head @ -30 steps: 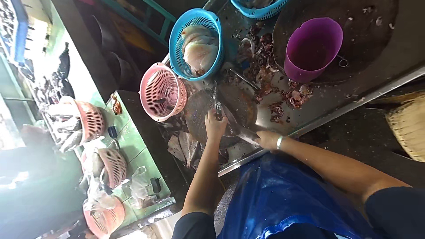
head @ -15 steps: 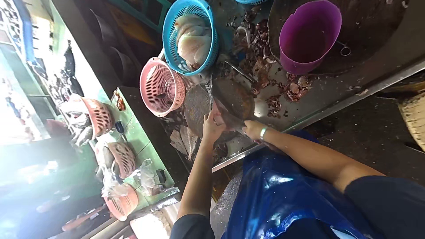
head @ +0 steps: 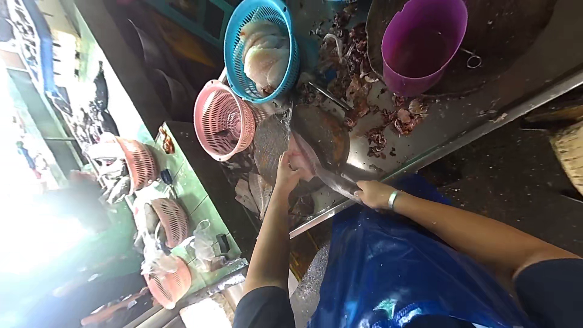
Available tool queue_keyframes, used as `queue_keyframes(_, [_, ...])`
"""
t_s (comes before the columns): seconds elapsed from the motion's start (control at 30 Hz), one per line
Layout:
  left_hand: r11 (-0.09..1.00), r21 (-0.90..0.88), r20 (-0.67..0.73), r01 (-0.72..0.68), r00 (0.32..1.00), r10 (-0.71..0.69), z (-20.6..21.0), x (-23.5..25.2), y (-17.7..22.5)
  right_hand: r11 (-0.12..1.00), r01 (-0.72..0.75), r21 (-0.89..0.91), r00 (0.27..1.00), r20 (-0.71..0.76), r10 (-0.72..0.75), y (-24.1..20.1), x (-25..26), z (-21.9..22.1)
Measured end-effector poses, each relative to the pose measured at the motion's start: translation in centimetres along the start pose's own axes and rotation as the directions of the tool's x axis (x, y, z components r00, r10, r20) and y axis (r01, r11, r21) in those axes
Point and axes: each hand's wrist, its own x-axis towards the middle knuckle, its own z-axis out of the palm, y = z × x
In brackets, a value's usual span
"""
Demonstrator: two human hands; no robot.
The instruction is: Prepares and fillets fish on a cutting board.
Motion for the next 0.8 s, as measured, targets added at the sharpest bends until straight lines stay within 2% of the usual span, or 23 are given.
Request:
queue_keyframes(0.13, [0.997, -0.045, 0.021, -0.056, 0.998, 0.057, -0.3, 0.4, -1.3, 0.97, -0.006, 0.245, 0.981, -0.185, 0.053, -0.4, 7.4, 3.2])
queue_keyframes(0.2, [0.995, -0.041, 0.036, -0.093, 0.995, 0.095, -0.6, 0.6, -1.9, 0.968, 0.011, 0.251, 0.973, -0.227, 0.048, -1.3, 8.5, 4.7])
queue_keyframes(0.37, [0.983, 0.045, 0.097, -0.177, 0.98, 0.172, -1.0, 0.7, -1.9, 1.0, -0.02, 0.02, 0.989, -0.147, 0.023, -1.4, 0.7, 5.8])
queue_keyframes(0.47, [0.952, 0.257, 0.122, -0.165, 0.983, 0.137, -0.8, 0.4, 0.9, 0.994, -0.066, 0.087, 0.98, -0.182, 0.081, -1.0, -1.8, 6.5])
queue_keyframes(0.57, [0.884, 0.459, 0.084, -0.092, 0.995, 0.059, -0.3, 0.4, 3.3, 0.968, -0.113, 0.224, 0.948, -0.267, 0.173, -1.7, -0.9, 6.7])
queue_keyframes(0.7, [0.923, 0.375, 0.052, -0.084, 0.996, 0.069, -1.1, 0.9, 2.6, 0.936, -0.088, 0.342, 0.914, -0.345, 0.212, -2.4, 4.1, 6.5])
queue_keyframes(0.8, [0.954, 0.287, 0.038, -0.085, 0.996, 0.078, -1.6, 0.7, 1.6, 0.959, -0.077, 0.274, 0.923, -0.344, 0.172, -4.1, 6.3, 5.1])
